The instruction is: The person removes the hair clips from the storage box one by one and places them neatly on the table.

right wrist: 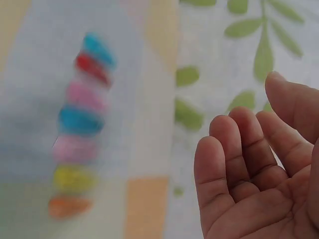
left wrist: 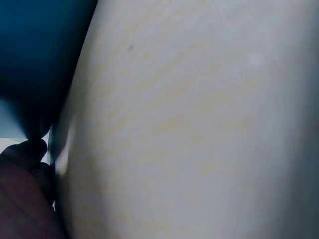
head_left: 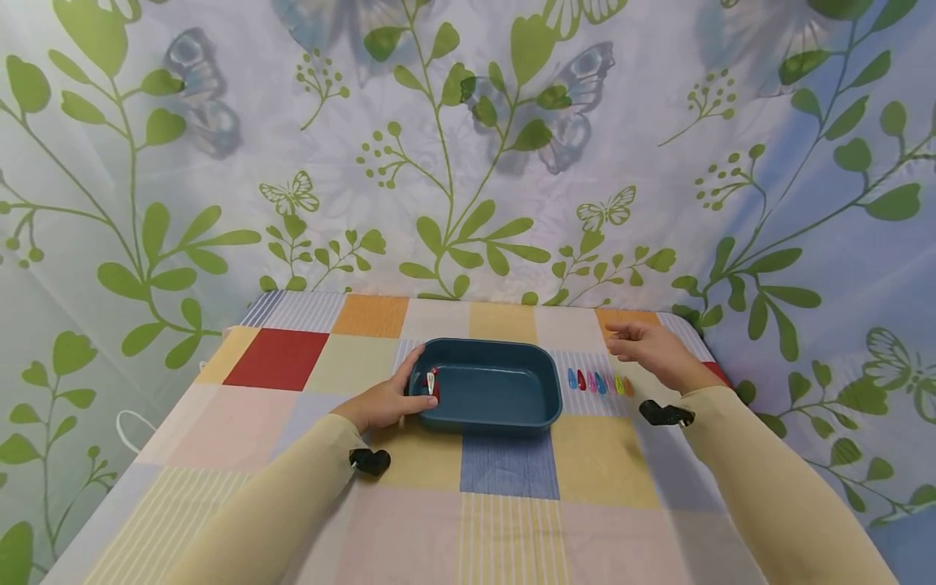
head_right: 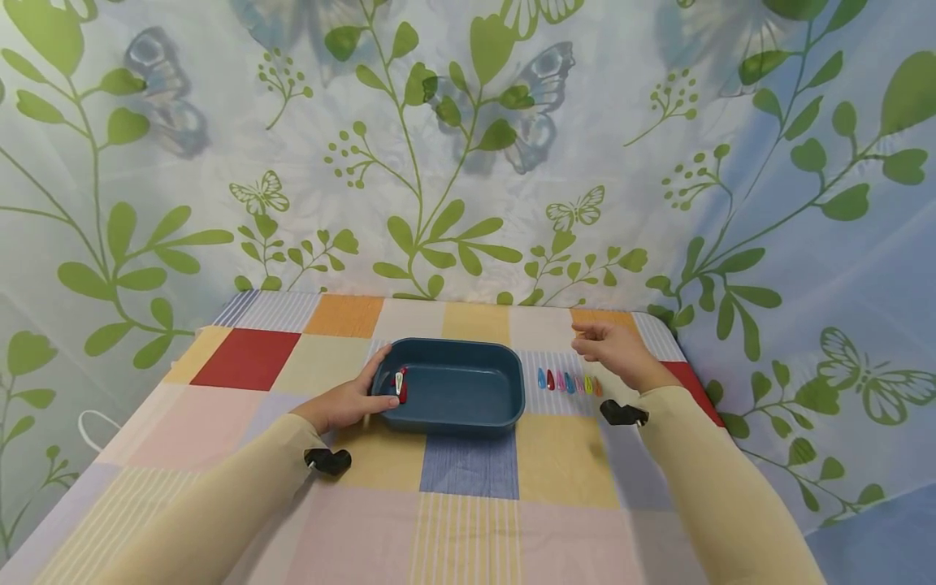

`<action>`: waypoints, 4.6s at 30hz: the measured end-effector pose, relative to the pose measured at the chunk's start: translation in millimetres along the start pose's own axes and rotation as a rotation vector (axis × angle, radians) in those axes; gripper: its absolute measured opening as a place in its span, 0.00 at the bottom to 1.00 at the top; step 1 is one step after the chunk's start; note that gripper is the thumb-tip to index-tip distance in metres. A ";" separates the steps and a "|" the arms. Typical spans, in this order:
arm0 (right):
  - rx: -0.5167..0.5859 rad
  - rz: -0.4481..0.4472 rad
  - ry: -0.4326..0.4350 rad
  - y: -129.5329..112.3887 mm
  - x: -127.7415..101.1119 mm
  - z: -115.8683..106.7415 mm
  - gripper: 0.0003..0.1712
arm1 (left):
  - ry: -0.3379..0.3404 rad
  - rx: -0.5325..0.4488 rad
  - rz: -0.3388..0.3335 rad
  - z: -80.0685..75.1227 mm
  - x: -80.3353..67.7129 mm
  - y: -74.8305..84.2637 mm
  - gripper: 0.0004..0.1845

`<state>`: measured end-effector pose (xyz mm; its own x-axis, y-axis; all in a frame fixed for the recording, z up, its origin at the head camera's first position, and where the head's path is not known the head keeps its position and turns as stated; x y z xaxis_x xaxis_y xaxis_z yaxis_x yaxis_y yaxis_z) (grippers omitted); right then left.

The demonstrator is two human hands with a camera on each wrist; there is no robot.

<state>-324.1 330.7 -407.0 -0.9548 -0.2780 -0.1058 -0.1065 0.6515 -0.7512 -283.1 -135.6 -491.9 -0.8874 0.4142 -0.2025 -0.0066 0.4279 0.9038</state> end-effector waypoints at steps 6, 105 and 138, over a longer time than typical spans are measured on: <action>-0.018 -0.061 -0.012 -48.1 11.5 17.1 0.35 | 0.000 -0.012 0.008 -2.7 -0.7 0.3 0.57; -0.590 -0.477 -0.429 -143.6 113.6 230.1 0.12 | -0.029 0.038 0.000 -4.8 -0.3 2.3 0.59; -0.651 -0.516 -0.375 -142.0 115.8 236.3 0.18 | -0.017 0.026 -0.009 -5.0 2.9 -0.2 0.59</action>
<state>-353.9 39.2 -466.6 -0.6043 -0.7826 -0.1496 -0.7397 0.6209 -0.2596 -288.0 -138.5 -490.8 -0.8795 0.4235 -0.2171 -0.0022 0.4526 0.8917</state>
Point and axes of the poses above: each hand's wrist, its own x-axis towards the middle knuckle, its own z-axis out of the palm, y = z × x, the point moved 4 cm from there along x, towards the middle knuckle, and after that the axes turned 7 degrees about -x, right-handed, at the moved point
